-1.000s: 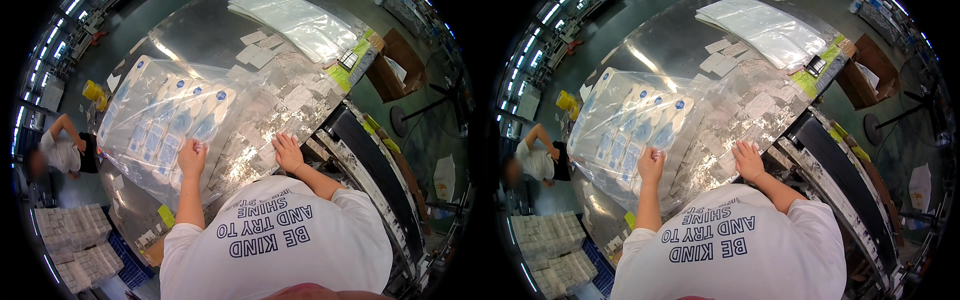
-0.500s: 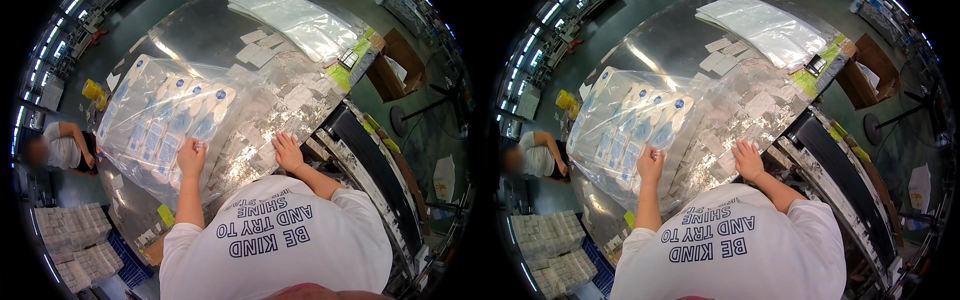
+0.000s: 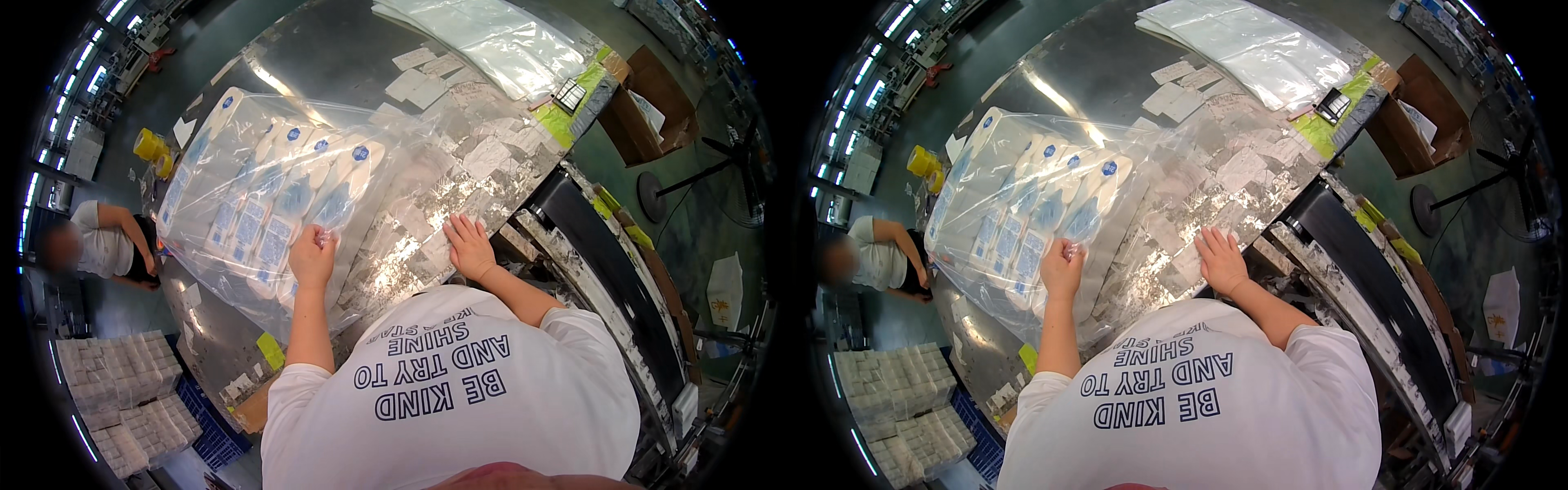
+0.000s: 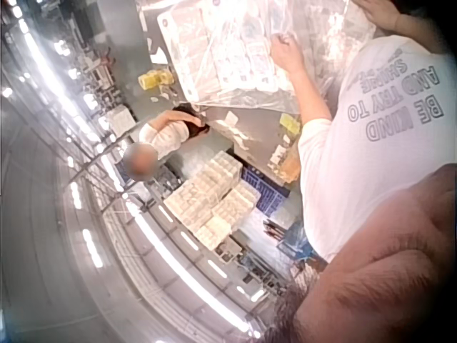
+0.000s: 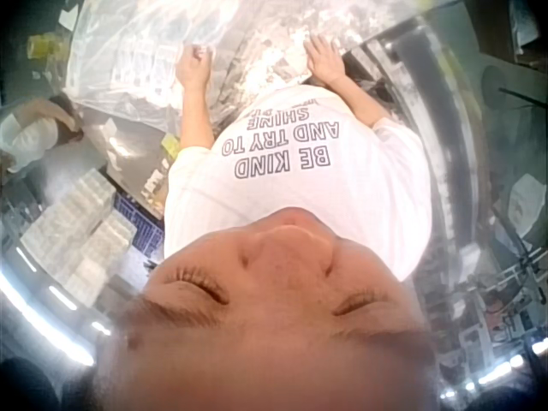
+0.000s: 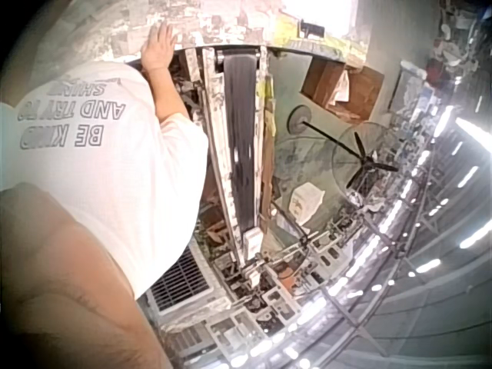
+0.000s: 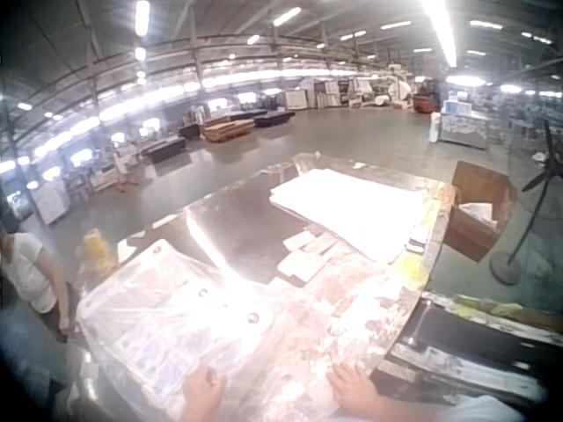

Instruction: The person places sanitary pads into a large plastic bag, then uses a heating tool to seal the bag and moves the packaged items aside.

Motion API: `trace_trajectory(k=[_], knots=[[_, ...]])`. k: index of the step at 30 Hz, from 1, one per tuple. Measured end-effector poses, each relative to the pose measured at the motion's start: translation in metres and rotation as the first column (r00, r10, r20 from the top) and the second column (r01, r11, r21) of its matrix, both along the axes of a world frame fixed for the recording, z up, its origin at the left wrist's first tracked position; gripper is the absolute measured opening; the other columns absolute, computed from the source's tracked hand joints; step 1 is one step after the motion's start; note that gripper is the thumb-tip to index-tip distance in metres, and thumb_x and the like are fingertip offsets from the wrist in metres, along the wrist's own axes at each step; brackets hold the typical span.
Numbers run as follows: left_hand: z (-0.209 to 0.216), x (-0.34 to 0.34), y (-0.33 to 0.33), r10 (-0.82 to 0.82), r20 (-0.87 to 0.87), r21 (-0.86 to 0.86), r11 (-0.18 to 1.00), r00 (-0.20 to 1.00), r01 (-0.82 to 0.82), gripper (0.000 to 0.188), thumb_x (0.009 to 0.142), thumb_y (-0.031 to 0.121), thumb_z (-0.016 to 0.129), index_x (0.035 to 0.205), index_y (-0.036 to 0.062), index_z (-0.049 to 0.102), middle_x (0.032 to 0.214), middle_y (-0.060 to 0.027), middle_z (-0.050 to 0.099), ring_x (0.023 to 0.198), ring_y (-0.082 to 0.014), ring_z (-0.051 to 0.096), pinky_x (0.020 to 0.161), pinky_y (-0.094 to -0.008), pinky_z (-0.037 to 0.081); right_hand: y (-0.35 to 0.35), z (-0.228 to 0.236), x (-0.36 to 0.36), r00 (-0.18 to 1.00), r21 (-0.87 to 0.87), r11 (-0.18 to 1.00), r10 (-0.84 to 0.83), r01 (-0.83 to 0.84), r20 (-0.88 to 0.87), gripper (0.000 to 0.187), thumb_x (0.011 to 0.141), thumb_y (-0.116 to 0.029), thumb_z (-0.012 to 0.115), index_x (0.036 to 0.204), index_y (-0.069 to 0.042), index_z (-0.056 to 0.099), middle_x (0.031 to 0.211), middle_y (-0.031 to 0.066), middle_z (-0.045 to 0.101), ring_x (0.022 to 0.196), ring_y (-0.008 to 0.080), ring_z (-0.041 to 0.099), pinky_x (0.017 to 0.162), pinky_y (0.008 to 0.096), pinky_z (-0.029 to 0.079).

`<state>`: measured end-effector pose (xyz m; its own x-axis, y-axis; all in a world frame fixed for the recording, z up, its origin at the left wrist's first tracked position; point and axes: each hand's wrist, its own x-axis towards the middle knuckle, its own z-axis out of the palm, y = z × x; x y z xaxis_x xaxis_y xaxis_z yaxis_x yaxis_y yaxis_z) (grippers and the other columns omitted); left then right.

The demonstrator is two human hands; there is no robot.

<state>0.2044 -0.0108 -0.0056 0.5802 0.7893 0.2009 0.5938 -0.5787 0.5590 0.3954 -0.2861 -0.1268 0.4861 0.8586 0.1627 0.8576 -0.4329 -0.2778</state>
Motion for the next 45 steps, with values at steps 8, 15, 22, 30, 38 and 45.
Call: trace_trajectory(k=[8, 15, 22, 30, 38, 45], knots=[[0.0, 0.0, 0.0, -0.01, 0.013, 0.024, 1.0, 1.0, 0.01, 0.019, 0.074, 0.022, 0.071, 0.079, 0.0073, 0.059, 0.059, -0.0069, 0.055, 0.053, -0.0229, 0.052, 0.052, -0.0353, 0.039, 0.001, 0.017, -0.002, 0.997, -0.194, 0.98, 0.032, -0.045, -0.07, 0.064, 0.088, -0.046, 0.056, 0.145, -0.023, 0.037, 0.155, 0.0146, 0.02, 0.144, 0.0366, 0.012, 0.107, 0.0658, 0.017], [0.003, 0.001, -0.002, -0.007, 0.016, 0.022, 1.0, 1.0, 0.006, 0.02, 0.074, 0.022, 0.071, 0.078, 0.0069, 0.059, 0.059, -0.0067, 0.054, 0.053, -0.0221, 0.052, 0.051, -0.0349, 0.039, 0.003, 0.022, -0.005, 0.996, -0.252, 0.967, 0.008, -0.029, -0.083, 0.064, 0.09, -0.047, 0.053, 0.147, -0.024, 0.033, 0.157, 0.0132, 0.013, 0.145, 0.0373, 0.008, 0.108, 0.0659, 0.015], [-0.001, 0.0, 0.0, -0.007, 0.02, 0.041, 0.999, 1.0, 0.006, 0.02, 0.074, 0.022, 0.071, 0.078, 0.0066, 0.059, 0.059, -0.0068, 0.054, 0.053, -0.0224, 0.052, 0.051, -0.035, 0.039, 0.002, 0.02, -0.006, 0.997, -0.244, 0.969, 0.003, -0.022, -0.08, 0.061, 0.091, -0.045, 0.051, 0.146, -0.026, 0.034, 0.157, 0.0119, 0.013, 0.144, 0.0383, 0.006, 0.108, 0.0659, 0.014], [0.0, 0.001, 0.0, -0.001, 0.013, 0.015, 1.0, 1.0, 0.001, 0.019, 0.073, 0.021, 0.071, 0.079, 0.0068, 0.059, 0.059, -0.007, 0.055, 0.053, -0.0227, 0.052, 0.052, -0.035, 0.039, 0.0, 0.014, -0.006, 0.999, -0.159, 0.987, -0.001, -0.006, -0.043, 0.058, 0.089, -0.039, 0.054, 0.143, -0.026, 0.039, 0.156, 0.0125, 0.018, 0.144, 0.0383, 0.009, 0.108, 0.0651, 0.016], [0.003, 0.001, -0.002, -0.004, -0.004, 0.019, 1.0, 1.0, 0.004, 0.02, 0.073, 0.023, 0.071, 0.08, 0.0066, 0.06, 0.061, -0.0079, 0.056, 0.055, -0.0242, 0.054, 0.053, -0.0358, 0.04, -0.001, 0.009, -0.005, 1.0, -0.119, 0.993, 0.016, -0.018, -0.021, 0.054, 0.087, -0.036, 0.055, 0.14, -0.027, 0.044, 0.153, 0.0106, 0.025, 0.142, 0.0355, 0.019, 0.107, 0.0645, 0.02], [0.002, 0.001, -0.001, 0.003, -0.004, -0.002, 1.0, 1.0, -0.003, 0.021, 0.073, 0.023, 0.071, 0.081, 0.0066, 0.061, 0.063, -0.0086, 0.059, 0.057, -0.025, 0.056, 0.054, -0.0357, 0.042, -0.001, 0.008, -0.006, 1.0, -0.073, 0.997, 0.011, -0.011, -0.013, 0.052, 0.085, -0.033, 0.056, 0.137, -0.026, 0.048, 0.151, 0.0101, 0.03, 0.14, 0.0349, 0.024, 0.106, 0.0645, 0.022]])
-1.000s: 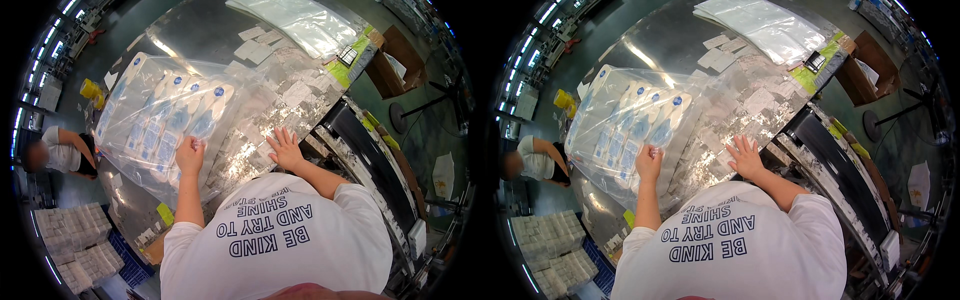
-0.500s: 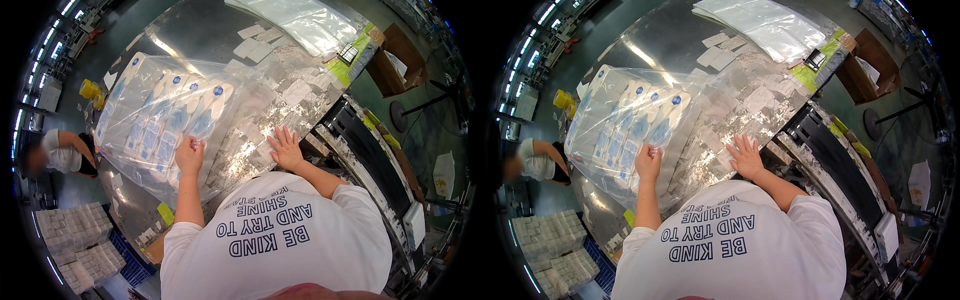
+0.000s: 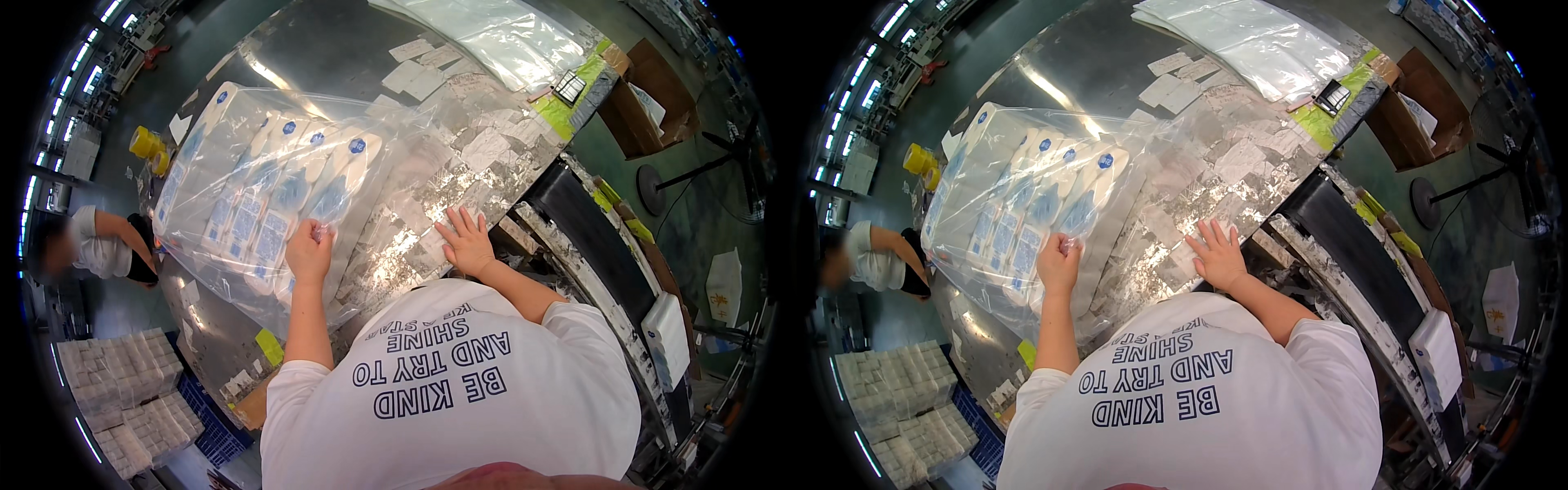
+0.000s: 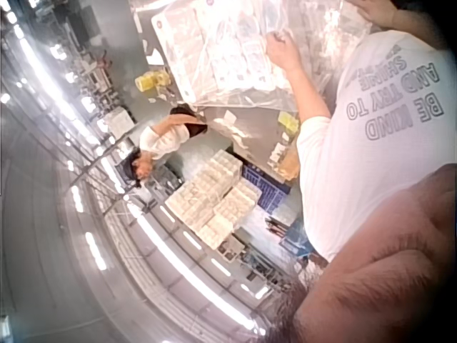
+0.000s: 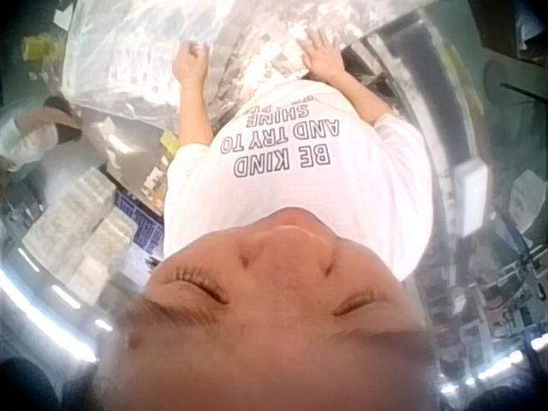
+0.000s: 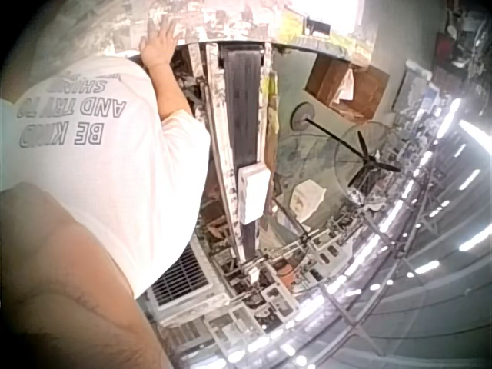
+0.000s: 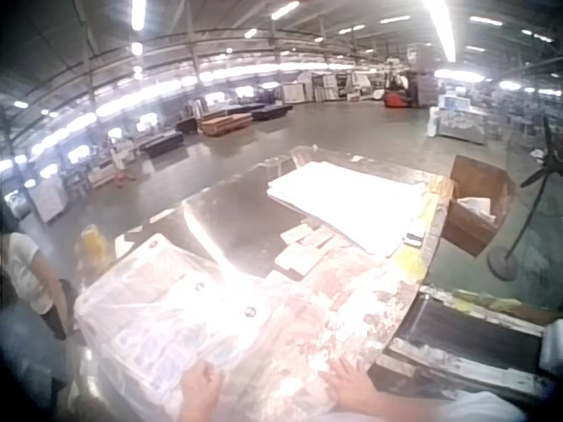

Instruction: The person places sanitary pads into a large plastic bag, then uses a heating tool to seal the bag and moves the packaged items aside.

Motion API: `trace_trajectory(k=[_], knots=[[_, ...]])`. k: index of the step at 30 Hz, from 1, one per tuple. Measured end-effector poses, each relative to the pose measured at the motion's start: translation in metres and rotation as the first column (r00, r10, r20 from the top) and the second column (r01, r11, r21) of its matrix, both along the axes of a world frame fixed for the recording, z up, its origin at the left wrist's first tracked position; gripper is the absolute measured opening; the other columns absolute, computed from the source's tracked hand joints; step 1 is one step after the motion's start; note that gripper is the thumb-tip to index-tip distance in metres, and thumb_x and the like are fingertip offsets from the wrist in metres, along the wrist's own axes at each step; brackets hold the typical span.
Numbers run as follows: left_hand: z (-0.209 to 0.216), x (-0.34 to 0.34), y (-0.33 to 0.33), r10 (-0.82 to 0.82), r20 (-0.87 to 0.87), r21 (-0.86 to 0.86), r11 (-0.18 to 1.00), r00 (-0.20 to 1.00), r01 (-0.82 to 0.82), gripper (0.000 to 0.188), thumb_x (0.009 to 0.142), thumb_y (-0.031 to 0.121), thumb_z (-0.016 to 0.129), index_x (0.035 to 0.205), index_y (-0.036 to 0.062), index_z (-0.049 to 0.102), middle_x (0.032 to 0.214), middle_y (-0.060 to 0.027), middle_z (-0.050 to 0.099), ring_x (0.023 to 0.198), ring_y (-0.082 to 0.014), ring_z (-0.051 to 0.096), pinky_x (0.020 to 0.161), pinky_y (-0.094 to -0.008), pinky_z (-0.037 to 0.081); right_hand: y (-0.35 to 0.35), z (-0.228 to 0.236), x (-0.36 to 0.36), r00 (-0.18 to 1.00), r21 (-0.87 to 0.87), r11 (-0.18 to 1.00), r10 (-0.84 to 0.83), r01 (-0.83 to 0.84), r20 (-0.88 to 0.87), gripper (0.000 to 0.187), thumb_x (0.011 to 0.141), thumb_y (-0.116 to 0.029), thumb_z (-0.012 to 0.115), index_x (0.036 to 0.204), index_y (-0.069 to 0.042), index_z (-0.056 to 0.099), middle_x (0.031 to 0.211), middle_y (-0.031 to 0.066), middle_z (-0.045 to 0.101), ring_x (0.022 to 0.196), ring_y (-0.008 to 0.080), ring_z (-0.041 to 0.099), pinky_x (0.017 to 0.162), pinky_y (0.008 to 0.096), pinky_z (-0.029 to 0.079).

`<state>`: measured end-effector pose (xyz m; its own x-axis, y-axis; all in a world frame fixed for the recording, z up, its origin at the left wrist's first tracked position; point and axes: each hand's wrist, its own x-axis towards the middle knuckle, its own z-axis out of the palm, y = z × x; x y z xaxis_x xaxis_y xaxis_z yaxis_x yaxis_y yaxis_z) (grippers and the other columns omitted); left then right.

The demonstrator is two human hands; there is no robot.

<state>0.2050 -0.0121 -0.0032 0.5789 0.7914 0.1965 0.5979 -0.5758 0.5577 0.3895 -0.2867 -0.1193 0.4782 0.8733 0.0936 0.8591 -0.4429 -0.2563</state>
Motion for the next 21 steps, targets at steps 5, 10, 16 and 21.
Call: trace_trajectory(k=[5, 10, 16, 21], knots=[[-0.005, -0.002, 0.003, 0.01, -0.009, -0.019, 1.0, 1.0, -0.01, 0.022, 0.073, 0.024, 0.072, 0.082, 0.0067, 0.061, 0.064, -0.0084, 0.06, 0.058, -0.0251, 0.057, 0.055, -0.0357, 0.042, 0.0, 0.002, 0.0, 1.0, -0.009, 1.0, 0.0, 0.0, -0.004, 0.052, 0.085, -0.032, 0.056, 0.136, -0.026, 0.049, 0.151, 0.0098, 0.03, 0.14, 0.0349, 0.024, 0.106, 0.0643, 0.022], [-0.003, 0.0, 0.003, 0.02, -0.039, -0.014, 1.0, 0.999, -0.021, 0.021, 0.074, 0.025, 0.071, 0.083, 0.0079, 0.061, 0.067, -0.0078, 0.061, 0.061, -0.0255, 0.058, 0.057, -0.0367, 0.044, 0.0, 0.002, 0.0, 1.0, -0.02, 1.0, -0.005, 0.005, -0.011, 0.052, 0.086, -0.032, 0.057, 0.136, -0.025, 0.049, 0.151, 0.0103, 0.03, 0.14, 0.0348, 0.025, 0.107, 0.0637, 0.022], [-0.002, -0.001, 0.001, 0.015, -0.033, -0.015, 1.0, 0.999, -0.016, 0.02, 0.075, 0.024, 0.072, 0.084, 0.0094, 0.061, 0.07, -0.0072, 0.063, 0.063, -0.0263, 0.06, 0.058, -0.0376, 0.045, -0.014, 0.019, 0.033, 0.988, 0.067, 0.995, -0.062, 0.072, -0.144, 0.035, 0.087, -0.027, 0.055, 0.119, -0.014, 0.06, 0.128, 0.0102, 0.054, 0.126, 0.0307, 0.044, 0.104, 0.0572, 0.029], [0.003, 0.002, -0.001, 0.023, -0.04, -0.038, 0.999, 0.999, -0.024, 0.019, 0.073, 0.019, 0.073, 0.084, 0.0088, 0.061, 0.067, -0.0063, 0.06, 0.06, -0.0242, 0.058, 0.056, -0.0366, 0.044, -0.084, 0.061, 0.118, 0.891, 0.222, 0.866, -0.452, 0.449, -0.04, 0.019, 0.084, -0.02, 0.055, 0.092, -0.008, 0.068, 0.087, 0.0118, 0.064, 0.091, 0.0301, 0.06, 0.093, 0.0517, 0.039]])
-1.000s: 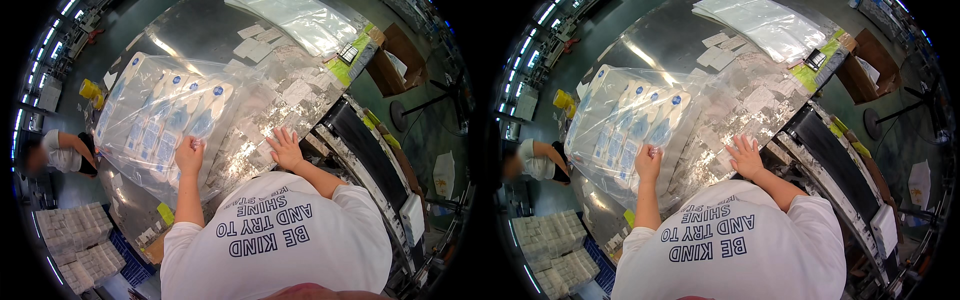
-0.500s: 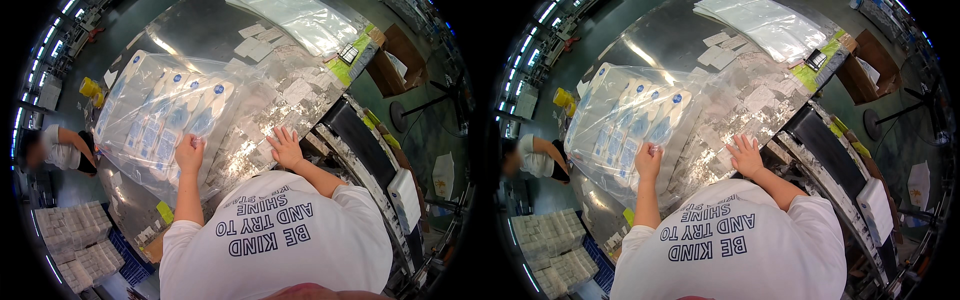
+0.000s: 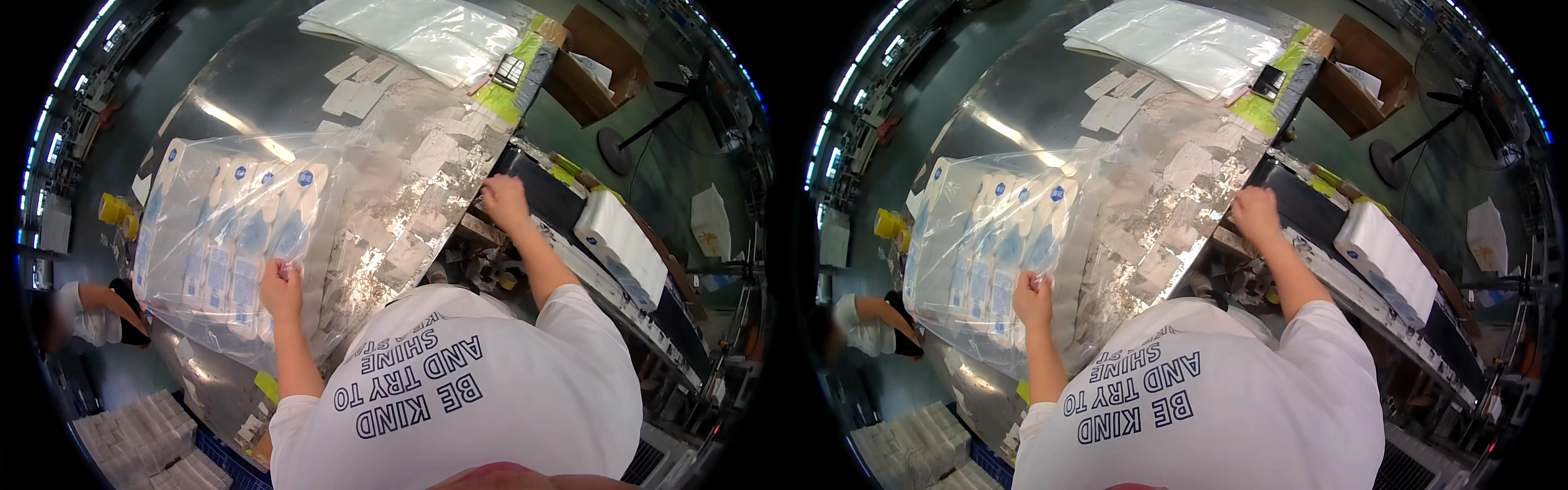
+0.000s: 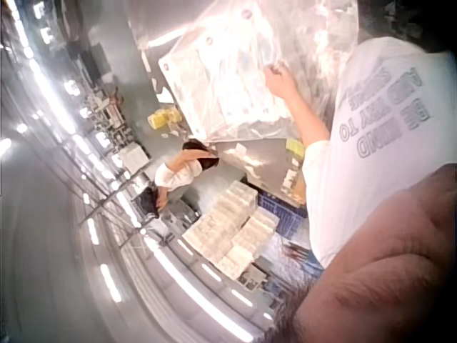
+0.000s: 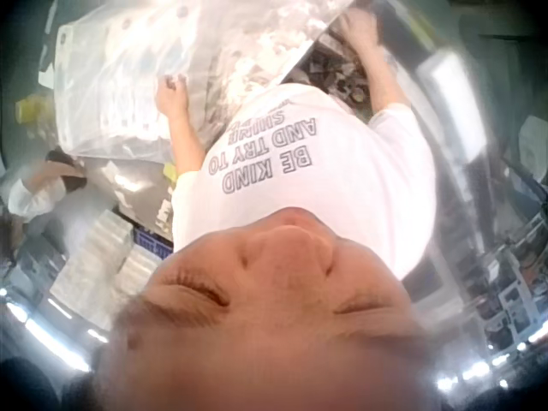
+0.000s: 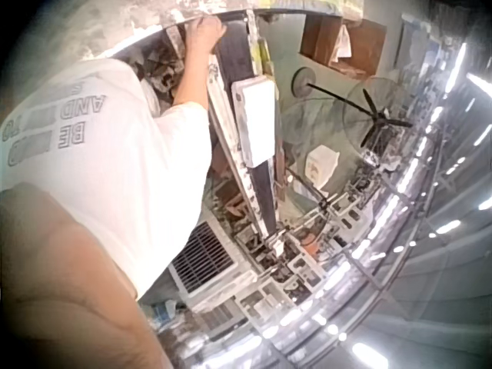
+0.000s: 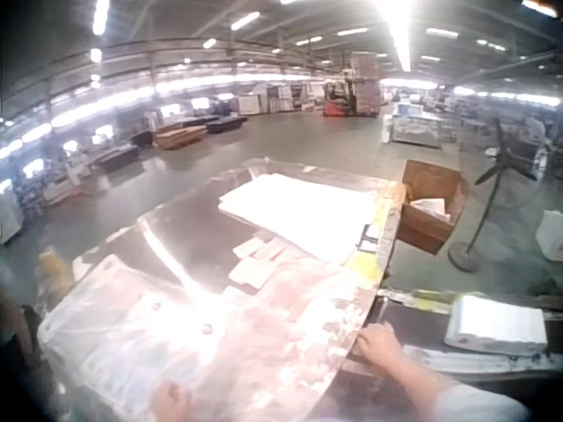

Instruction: The person places sanitary pads into a large plastic bag, then uses a heating tool to seal the bag and moves the packaged items aside.

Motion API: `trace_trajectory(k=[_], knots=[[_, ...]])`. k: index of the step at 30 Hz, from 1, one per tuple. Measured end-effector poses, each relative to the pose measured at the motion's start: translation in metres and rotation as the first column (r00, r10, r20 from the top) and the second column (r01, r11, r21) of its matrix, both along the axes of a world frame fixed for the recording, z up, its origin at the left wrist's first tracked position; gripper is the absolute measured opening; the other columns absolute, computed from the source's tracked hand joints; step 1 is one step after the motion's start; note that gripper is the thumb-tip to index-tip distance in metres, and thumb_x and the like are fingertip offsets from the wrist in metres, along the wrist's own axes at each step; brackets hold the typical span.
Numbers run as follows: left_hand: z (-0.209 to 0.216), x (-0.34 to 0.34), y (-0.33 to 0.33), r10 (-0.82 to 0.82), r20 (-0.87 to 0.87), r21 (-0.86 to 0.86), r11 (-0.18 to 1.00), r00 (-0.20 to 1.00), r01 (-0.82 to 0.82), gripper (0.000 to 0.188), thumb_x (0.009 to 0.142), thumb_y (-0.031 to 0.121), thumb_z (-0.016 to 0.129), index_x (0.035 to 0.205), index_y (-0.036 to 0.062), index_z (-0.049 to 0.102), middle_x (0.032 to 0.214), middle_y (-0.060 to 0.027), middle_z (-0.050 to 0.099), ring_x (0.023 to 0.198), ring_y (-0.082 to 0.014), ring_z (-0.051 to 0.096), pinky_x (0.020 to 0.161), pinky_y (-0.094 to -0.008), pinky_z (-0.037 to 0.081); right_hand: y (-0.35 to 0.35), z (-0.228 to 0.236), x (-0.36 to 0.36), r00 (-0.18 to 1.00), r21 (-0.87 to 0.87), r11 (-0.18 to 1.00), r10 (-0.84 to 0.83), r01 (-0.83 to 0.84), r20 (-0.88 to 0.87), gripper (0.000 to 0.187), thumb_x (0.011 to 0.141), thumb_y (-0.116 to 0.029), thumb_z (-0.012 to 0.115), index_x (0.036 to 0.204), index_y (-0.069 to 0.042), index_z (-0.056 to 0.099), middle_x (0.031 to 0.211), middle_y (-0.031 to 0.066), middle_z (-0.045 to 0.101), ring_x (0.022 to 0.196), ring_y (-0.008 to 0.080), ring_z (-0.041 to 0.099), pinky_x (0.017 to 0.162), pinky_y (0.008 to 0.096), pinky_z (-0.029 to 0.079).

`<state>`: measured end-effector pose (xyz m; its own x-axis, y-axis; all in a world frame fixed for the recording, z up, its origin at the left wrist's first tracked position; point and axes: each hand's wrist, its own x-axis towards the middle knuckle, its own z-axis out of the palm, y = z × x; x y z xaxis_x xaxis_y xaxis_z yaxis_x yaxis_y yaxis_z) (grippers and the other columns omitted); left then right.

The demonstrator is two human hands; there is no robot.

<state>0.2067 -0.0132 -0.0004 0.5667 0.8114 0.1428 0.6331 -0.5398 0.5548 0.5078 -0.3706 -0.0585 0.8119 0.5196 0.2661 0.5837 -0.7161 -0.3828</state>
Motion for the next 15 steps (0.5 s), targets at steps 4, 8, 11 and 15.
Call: trace_trajectory(k=[4, 8, 11, 15], knots=[[-0.004, -0.001, 0.001, -0.024, 0.028, 0.027, 0.999, 0.999, 0.023, 0.019, 0.073, 0.018, 0.072, 0.083, 0.0086, 0.06, 0.065, -0.0059, 0.057, 0.058, -0.0234, 0.055, 0.056, -0.0367, 0.043, -0.113, 0.02, 0.063, 0.891, 0.116, 0.914, -0.405, 0.388, 0.207, 0.024, 0.082, -0.017, 0.058, 0.099, -0.005, 0.069, 0.099, 0.0164, 0.068, 0.095, 0.035, 0.062, 0.087, 0.0436, 0.047], [0.002, 0.0, -0.002, -0.024, 0.022, -0.004, 1.0, 0.999, 0.024, 0.018, 0.073, 0.017, 0.071, 0.082, 0.0068, 0.058, 0.066, -0.0066, 0.055, 0.058, -0.0227, 0.052, 0.056, -0.0357, 0.041, -0.239, 0.03, 0.071, 0.512, -0.134, 0.495, -0.817, 0.859, 0.265, 0.038, 0.083, -0.025, 0.057, 0.117, -0.012, 0.064, 0.119, 0.0124, 0.062, 0.112, 0.0316, 0.056, 0.092, 0.0493, 0.045], [0.003, 0.001, -0.002, -0.018, 0.018, -0.032, 0.999, 1.0, 0.019, 0.018, 0.073, 0.016, 0.07, 0.081, 0.0059, 0.057, 0.066, -0.0068, 0.054, 0.058, -0.0224, 0.05, 0.057, -0.0351, 0.041, -0.303, 0.027, 0.046, 0.084, -0.301, 0.023, -0.978, 0.953, 0.19, 0.049, 0.088, -0.035, 0.047, 0.132, -0.014, 0.052, 0.132, 0.0154, 0.052, 0.127, 0.0316, 0.043, 0.097, 0.0622, 0.034], [0.001, 0.001, -0.002, -0.022, 0.034, -0.033, 0.999, 0.999, 0.023, 0.017, 0.073, 0.015, 0.069, 0.081, 0.0057, 0.057, 0.065, -0.0061, 0.054, 0.058, -0.0221, 0.05, 0.056, -0.0344, 0.041, -0.324, 0.008, 0.025, -0.027, -0.288, 0.016, -0.989, 0.957, -0.147, 0.06, 0.089, -0.042, 0.041, 0.142, -0.013, 0.042, 0.139, 0.0199, 0.047, 0.128, 0.0342, 0.045, 0.104, 0.0505, 0.034]])
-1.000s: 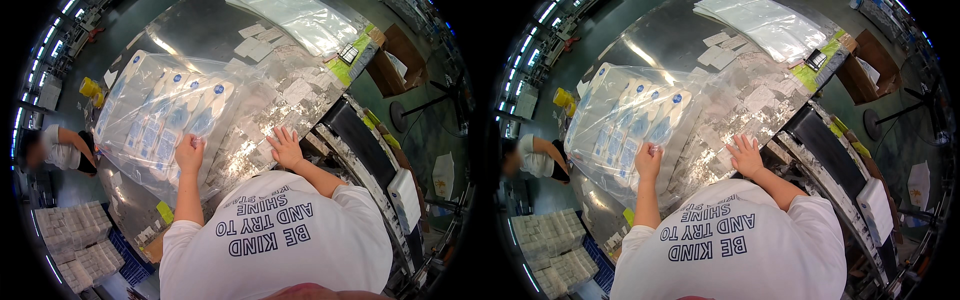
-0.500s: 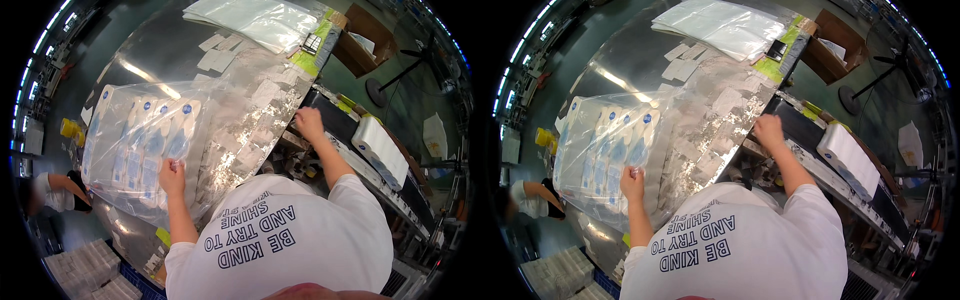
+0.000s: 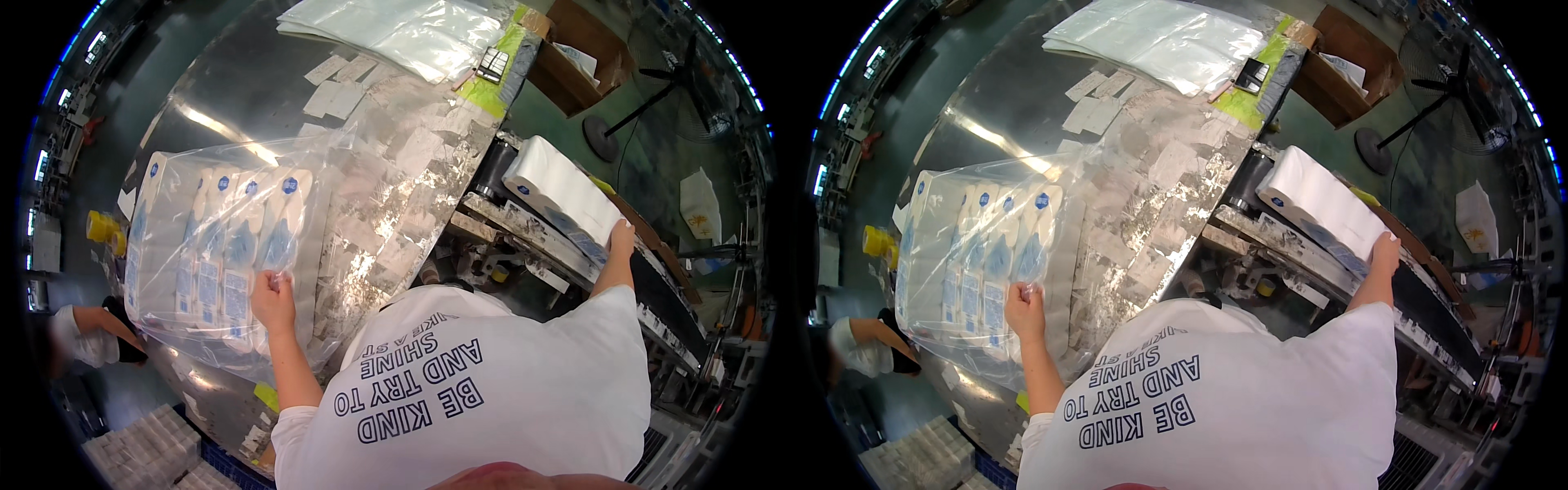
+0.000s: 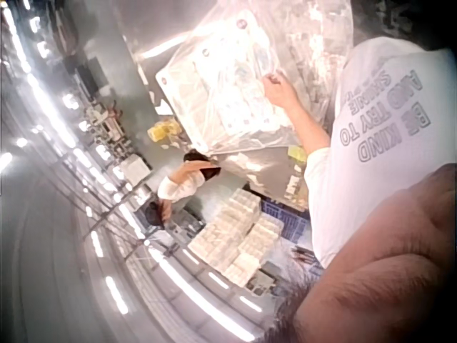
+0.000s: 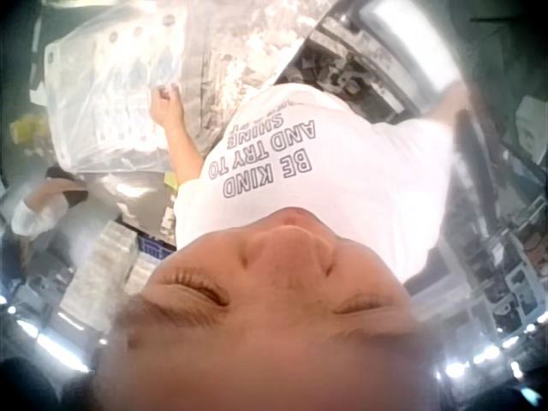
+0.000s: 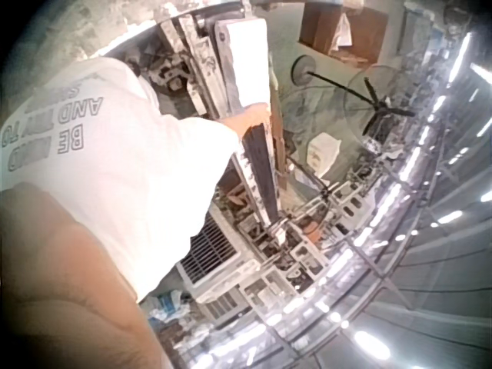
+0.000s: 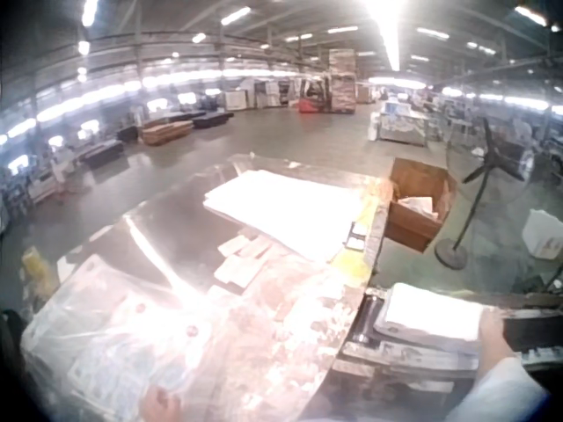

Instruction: The person places sanitary pads into a large plastic bag, then uses a heating tool to seal the bag and moves the packaged items aside.

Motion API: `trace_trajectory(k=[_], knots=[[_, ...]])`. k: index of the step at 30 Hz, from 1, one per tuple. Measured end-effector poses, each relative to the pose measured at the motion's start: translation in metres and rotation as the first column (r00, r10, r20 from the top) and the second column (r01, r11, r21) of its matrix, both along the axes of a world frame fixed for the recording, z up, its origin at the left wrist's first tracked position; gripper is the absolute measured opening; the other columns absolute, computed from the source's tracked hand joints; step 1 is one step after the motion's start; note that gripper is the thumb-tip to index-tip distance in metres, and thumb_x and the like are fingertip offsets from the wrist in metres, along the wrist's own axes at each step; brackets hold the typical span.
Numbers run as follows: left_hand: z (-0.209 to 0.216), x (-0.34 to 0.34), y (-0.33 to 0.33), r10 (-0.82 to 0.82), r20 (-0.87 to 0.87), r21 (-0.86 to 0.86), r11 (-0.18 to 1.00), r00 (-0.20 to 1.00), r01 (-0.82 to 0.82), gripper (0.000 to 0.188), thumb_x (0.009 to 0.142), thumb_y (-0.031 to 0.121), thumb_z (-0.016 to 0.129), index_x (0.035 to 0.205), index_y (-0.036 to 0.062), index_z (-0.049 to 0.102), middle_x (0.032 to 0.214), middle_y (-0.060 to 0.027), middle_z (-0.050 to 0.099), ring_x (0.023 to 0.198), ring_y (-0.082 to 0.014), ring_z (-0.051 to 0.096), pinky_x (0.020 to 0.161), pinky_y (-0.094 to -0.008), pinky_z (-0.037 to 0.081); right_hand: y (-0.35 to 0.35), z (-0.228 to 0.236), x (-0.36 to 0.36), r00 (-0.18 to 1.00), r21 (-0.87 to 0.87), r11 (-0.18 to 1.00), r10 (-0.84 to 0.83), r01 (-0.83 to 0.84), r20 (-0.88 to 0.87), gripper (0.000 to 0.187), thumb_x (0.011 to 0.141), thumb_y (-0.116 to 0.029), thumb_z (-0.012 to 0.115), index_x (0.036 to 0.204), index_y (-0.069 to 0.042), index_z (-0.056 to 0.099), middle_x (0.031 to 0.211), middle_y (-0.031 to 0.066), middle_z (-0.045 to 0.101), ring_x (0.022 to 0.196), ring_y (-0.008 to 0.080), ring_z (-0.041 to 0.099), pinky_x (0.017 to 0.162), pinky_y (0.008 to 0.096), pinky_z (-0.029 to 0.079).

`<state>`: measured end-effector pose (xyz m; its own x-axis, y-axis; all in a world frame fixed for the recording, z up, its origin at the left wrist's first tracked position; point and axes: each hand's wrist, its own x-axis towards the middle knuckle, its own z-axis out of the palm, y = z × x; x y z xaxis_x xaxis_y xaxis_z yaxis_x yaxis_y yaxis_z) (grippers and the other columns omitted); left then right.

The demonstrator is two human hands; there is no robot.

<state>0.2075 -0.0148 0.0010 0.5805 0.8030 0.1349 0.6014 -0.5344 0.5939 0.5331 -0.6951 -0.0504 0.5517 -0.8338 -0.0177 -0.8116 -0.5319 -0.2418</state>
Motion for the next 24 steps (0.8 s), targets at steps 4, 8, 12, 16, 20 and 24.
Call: trace_trajectory(k=[4, 8, 12, 16, 20, 24], knots=[[-0.008, 0.0, 0.005, -0.028, 0.023, 0.02, 0.999, 0.999, 0.028, 0.017, 0.075, 0.018, 0.07, 0.081, 0.0065, 0.059, 0.064, -0.0056, 0.055, 0.057, -0.0213, 0.052, 0.055, -0.034, 0.042, -0.018, -0.024, 0.049, 0.918, 0.265, 0.888, 0.395, -0.375, -0.023, 0.068, 0.086, -0.055, 0.047, 0.135, -0.006, 0.049, 0.127, 0.0216, 0.056, 0.107, 0.0374, 0.057, 0.091, 0.044, 0.044], [-0.011, -0.005, 0.007, -0.024, 0.006, 0.024, 0.999, 1.0, 0.024, 0.019, 0.078, 0.024, 0.07, 0.083, 0.0082, 0.061, 0.067, -0.0059, 0.061, 0.06, -0.0221, 0.059, 0.057, -0.0347, 0.045, 0.096, 0.023, 0.078, 0.686, 0.42, 0.69, 0.702, -0.59, -0.189, 0.068, 0.081, -0.059, 0.056, 0.119, -0.002, 0.061, 0.112, 0.0226, 0.063, 0.09, 0.0336, 0.064, 0.078, 0.0416, 0.049], [-0.006, -0.002, 0.006, -0.047, 0.014, 0.053, 0.998, 0.999, 0.046, 0.019, 0.079, 0.025, 0.07, 0.084, 0.0084, 0.062, 0.068, -0.0071, 0.063, 0.062, -0.0233, 0.061, 0.058, -0.0354, 0.046, 0.221, 0.02, 0.084, 0.358, 0.332, 0.362, 0.931, -0.871, -0.077, 0.068, 0.079, -0.059, 0.058, 0.118, -0.002, 0.061, 0.105, 0.0206, 0.067, 0.092, 0.0322, 0.066, 0.085, 0.0398, 0.049], [-0.005, -0.004, 0.008, -0.037, -0.016, 0.048, 0.998, 0.999, 0.038, 0.02, 0.078, 0.026, 0.07, 0.084, 0.0089, 0.062, 0.068, -0.0081, 0.063, 0.063, -0.0262, 0.061, 0.059, -0.0372, 0.046, 0.329, 0.009, 0.053, 0.153, 0.623, -0.014, 0.965, -0.782, 0.214, 0.062, 0.079, -0.042, 0.068, 0.124, 0.0, 0.056, 0.111, 0.018, 0.066, 0.102, 0.028, 0.063, 0.091, 0.0374, 0.047], [-0.002, -0.003, 0.005, -0.045, -0.028, 0.06, 0.997, 0.999, 0.046, 0.02, 0.077, 0.026, 0.07, 0.084, 0.0095, 0.062, 0.068, -0.0083, 0.063, 0.063, -0.0275, 0.061, 0.058, -0.0387, 0.046, 0.368, -0.026, -0.007, 0.124, 0.632, -0.191, 0.899, -0.751, 0.419, 0.069, 0.08, -0.027, 0.072, 0.135, 0.001, 0.041, 0.125, 0.0175, 0.058, 0.115, 0.0259, 0.054, 0.099, 0.0353, 0.042], [-0.005, -0.008, 0.005, -0.044, -0.027, 0.021, 0.999, 0.999, 0.045, 0.021, 0.077, 0.027, 0.07, 0.084, 0.0098, 0.062, 0.067, -0.0078, 0.062, 0.062, -0.0271, 0.061, 0.057, -0.0385, 0.045, 0.347, -0.008, -0.065, 0.184, 0.765, -0.229, 0.892, -0.602, 0.412, 0.077, 0.079, -0.022, 0.072, 0.141, 0.0, 0.032, 0.132, 0.0172, 0.052, 0.119, 0.0264, 0.052, 0.101, 0.0361, 0.04]])
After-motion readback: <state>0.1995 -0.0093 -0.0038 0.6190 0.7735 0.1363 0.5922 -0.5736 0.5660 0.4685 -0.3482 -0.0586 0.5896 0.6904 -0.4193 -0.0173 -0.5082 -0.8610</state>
